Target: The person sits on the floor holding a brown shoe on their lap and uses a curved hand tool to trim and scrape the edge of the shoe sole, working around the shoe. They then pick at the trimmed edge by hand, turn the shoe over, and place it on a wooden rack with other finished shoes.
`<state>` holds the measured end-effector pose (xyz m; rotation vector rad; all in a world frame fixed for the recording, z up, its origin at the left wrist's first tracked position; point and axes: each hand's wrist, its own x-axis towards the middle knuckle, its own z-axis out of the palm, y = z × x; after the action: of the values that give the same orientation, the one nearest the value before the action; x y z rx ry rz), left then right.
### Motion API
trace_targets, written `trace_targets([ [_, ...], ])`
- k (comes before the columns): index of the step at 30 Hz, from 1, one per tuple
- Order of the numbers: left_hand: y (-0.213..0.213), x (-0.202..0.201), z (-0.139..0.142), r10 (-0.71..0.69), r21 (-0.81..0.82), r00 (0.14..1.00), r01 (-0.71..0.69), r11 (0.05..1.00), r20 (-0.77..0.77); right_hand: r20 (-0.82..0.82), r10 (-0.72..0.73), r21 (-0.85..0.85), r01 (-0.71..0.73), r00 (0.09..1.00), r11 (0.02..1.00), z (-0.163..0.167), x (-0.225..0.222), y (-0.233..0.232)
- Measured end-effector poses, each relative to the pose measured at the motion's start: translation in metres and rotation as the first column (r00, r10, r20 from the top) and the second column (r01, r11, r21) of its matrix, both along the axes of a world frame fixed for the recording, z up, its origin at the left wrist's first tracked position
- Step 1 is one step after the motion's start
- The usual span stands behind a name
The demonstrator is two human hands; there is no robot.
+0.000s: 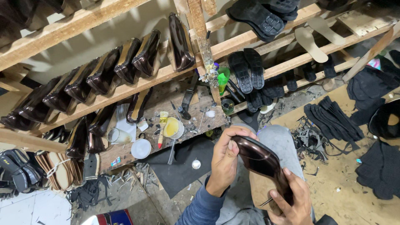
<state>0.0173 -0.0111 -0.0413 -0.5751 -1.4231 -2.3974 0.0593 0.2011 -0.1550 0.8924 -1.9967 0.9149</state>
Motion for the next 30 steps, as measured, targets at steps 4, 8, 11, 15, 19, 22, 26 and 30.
trace_targets([
  [4,-0.003,0.009,0.008,-0.062,-0.045,0.998,0.063,0.997,0.004,-0.06,0.019,0.004,-0.018,0.998,1.0,-0.013,-0.003,0.002],
  [8,-0.005,0.02,0.019,-0.103,-0.133,0.994,0.099,0.986,-0.027,-0.144,-0.027,0.01,0.028,0.989,1.0,-0.019,-0.004,0.003],
  [11,-0.011,0.023,0.026,-0.103,-0.201,0.991,0.085,0.976,-0.08,-0.142,-0.024,0.027,0.028,0.99,0.999,-0.013,-0.003,0.005],
  [15,-0.022,0.019,0.021,0.023,-0.384,0.992,-0.071,0.921,-0.128,-0.074,0.012,0.086,-0.006,0.997,0.996,0.006,0.0,0.006],
  [19,-0.027,0.011,0.003,0.06,-0.269,0.995,-0.078,0.96,-0.074,-0.057,0.022,0.151,-0.013,0.998,0.988,0.023,0.0,0.002],
  [22,-0.031,0.005,-0.009,0.05,-0.158,0.998,-0.057,0.986,-0.05,-0.068,-0.014,0.171,0.026,0.998,0.985,0.032,0.001,-0.002],
  [26,-0.03,-0.002,-0.015,0.016,0.039,1.0,-0.015,0.999,-0.027,-0.078,-0.037,0.232,0.054,0.996,0.971,0.044,0.003,-0.005],
  [30,-0.008,0.007,-0.024,0.034,0.168,0.985,-0.063,0.984,0.172,-0.044,-0.058,0.255,0.067,0.997,0.965,0.062,0.001,-0.016],
])
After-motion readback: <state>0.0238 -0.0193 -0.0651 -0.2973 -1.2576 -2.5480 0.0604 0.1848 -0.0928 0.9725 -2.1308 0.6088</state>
